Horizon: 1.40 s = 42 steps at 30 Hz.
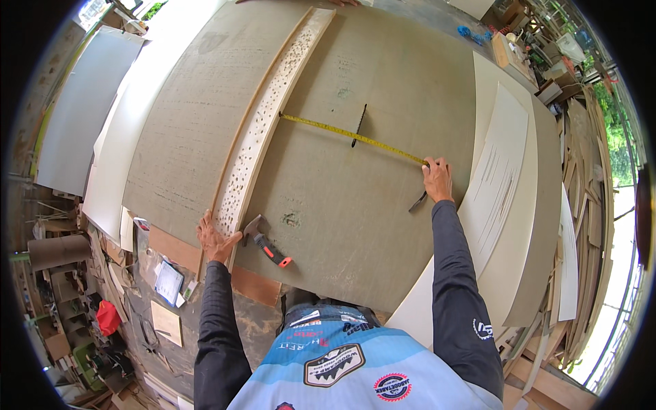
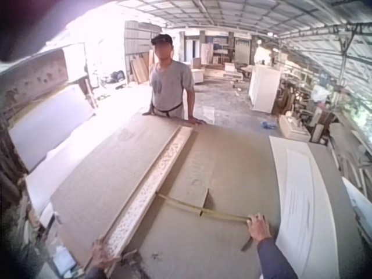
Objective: The person hammers nails into a wooden board on a workbench, uses a measuring tape to check distances, and moves several large white panels around the workshop area.
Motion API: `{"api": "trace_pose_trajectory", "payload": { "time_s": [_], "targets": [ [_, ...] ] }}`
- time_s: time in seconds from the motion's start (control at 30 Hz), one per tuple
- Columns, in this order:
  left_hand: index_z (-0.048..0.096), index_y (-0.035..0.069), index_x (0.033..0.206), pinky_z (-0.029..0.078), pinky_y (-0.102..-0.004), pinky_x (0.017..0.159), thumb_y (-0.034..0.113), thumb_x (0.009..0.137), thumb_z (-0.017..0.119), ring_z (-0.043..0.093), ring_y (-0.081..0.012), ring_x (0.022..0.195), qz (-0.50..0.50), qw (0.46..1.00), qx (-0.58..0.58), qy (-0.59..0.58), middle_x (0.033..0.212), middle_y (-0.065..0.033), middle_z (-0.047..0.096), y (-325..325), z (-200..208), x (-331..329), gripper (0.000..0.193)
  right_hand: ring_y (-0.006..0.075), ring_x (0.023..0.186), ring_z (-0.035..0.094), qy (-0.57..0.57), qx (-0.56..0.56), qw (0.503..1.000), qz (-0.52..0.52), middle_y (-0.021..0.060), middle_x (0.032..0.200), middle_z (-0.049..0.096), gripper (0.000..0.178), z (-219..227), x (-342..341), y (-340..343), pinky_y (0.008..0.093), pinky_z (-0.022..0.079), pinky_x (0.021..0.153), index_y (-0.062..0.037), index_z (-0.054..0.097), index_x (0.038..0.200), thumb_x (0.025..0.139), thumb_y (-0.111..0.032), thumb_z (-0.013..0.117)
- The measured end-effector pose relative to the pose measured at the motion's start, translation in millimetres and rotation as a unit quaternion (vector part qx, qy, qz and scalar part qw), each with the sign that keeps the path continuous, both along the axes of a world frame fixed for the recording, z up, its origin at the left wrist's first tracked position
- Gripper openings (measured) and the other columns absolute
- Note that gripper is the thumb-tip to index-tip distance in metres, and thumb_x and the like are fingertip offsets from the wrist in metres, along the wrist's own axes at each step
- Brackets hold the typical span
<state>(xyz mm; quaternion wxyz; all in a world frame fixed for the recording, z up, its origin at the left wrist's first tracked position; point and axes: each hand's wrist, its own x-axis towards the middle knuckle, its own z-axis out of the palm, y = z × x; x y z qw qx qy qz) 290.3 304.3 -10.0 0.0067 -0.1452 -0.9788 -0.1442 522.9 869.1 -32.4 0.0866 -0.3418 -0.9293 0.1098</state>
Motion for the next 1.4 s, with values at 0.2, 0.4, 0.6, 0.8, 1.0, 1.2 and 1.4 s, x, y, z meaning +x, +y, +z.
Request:
{"api": "trace_pose_trajectory", "payload": {
  "time_s": [0.2, 0.4, 0.6, 0.8, 1.0, 1.2, 1.4],
  "targets": [
    [0.04, 0.006, 0.137, 0.036, -0.0448, 0.105, 0.027, 0.049, 0.086, 0.046, -0.0386, 0.117, 0.011, 1.0, -0.006, -0.016, 0.125, -0.0153, 0.051, 3.4, 3.2, 1.5, 0.101, 0.034, 0.098, 0.052, -0.002, 0.001, 1.0, 0.0, 0.0141, 0.106, 0.054, 0.024, 2.1, 0.6, 0.4, 0.0443, 0.041, 0.092, -0.0118, 0.062, 0.113, 0.091, -0.021, 0.061],
    [0.04, 0.005, 0.136, 0.037, -0.0445, 0.104, 0.028, 0.049, 0.086, 0.047, -0.0386, 0.115, 0.015, 1.0, -0.01, -0.022, 0.123, -0.0156, 0.051, 8.6, 8.2, 4.9, 0.1, 0.0345, 0.1, 0.051, 0.01, 0.001, 1.0, 0.002, 0.014, 0.106, 0.053, 0.024, 2.5, 3.4, 0.2, 0.0449, 0.041, 0.092, -0.0117, 0.061, 0.112, 0.09, -0.02, 0.061],
    [0.04, 0.004, 0.136, 0.038, -0.0449, 0.103, 0.028, 0.049, 0.086, 0.046, -0.0385, 0.115, 0.017, 1.0, -0.014, -0.019, 0.123, -0.0155, 0.051, 10.9, 8.0, 5.9, 0.101, 0.0347, 0.1, 0.051, 0.014, -0.004, 1.0, -0.012, 0.0141, 0.105, 0.053, 0.023, 6.6, 3.4, -1.7, 0.0448, 0.041, 0.092, -0.0116, 0.061, 0.111, 0.09, -0.019, 0.061],
    [0.039, 0.003, 0.137, 0.037, -0.046, 0.104, 0.032, 0.048, 0.087, 0.046, -0.0398, 0.117, 0.02, 1.0, -0.016, -0.016, 0.126, -0.0177, 0.05, 7.1, 3.1, 4.7, 0.105, 0.0331, 0.1, 0.051, 0.013, 0.006, 1.0, 0.005, 0.0143, 0.105, 0.052, 0.024, 5.7, 4.2, -0.1, 0.044, 0.039, 0.094, -0.0109, 0.06, 0.112, 0.089, -0.018, 0.062],
    [0.038, 0.005, 0.14, 0.034, -0.0459, 0.106, 0.037, 0.049, 0.086, 0.044, -0.0388, 0.121, 0.028, 0.999, 0.004, -0.027, 0.128, -0.0184, 0.05, 10.4, 12.2, 8.5, 0.108, 0.0352, 0.101, 0.05, 0.041, 0.02, 0.999, -0.011, 0.0152, 0.106, 0.051, 0.026, 6.3, 32.4, -34.4, 0.0452, 0.041, 0.093, -0.012, 0.059, 0.115, 0.09, -0.018, 0.061],
    [0.037, 0.001, 0.139, 0.034, -0.0465, 0.101, 0.044, 0.05, 0.086, 0.045, -0.0365, 0.118, 0.01, 0.999, 0.031, -0.022, 0.125, -0.0174, 0.05, 9.4, 6.5, 10.9, 0.111, 0.0337, 0.1, 0.048, 0.069, -0.022, 0.996, -0.052, 0.0146, 0.104, 0.049, 0.031, 12.9, 66.7, -128.4, 0.0452, 0.042, 0.091, -0.0106, 0.058, 0.12, 0.09, -0.019, 0.062],
    [0.037, -0.005, 0.137, 0.032, -0.0479, 0.102, 0.053, 0.056, 0.082, 0.041, -0.0366, 0.123, -0.045, 0.998, 0.037, -0.034, 0.13, -0.0202, 0.045, 6.6, -2.7, 6.1, 0.109, 0.0327, 0.1, 0.048, 0.154, -0.083, 0.981, -0.078, 0.0146, 0.102, 0.049, 0.029, 33.6, 38.2, -270.0, 0.0437, 0.041, 0.091, -0.006, 0.06, 0.116, 0.091, -0.021, 0.062]
  ]
}}
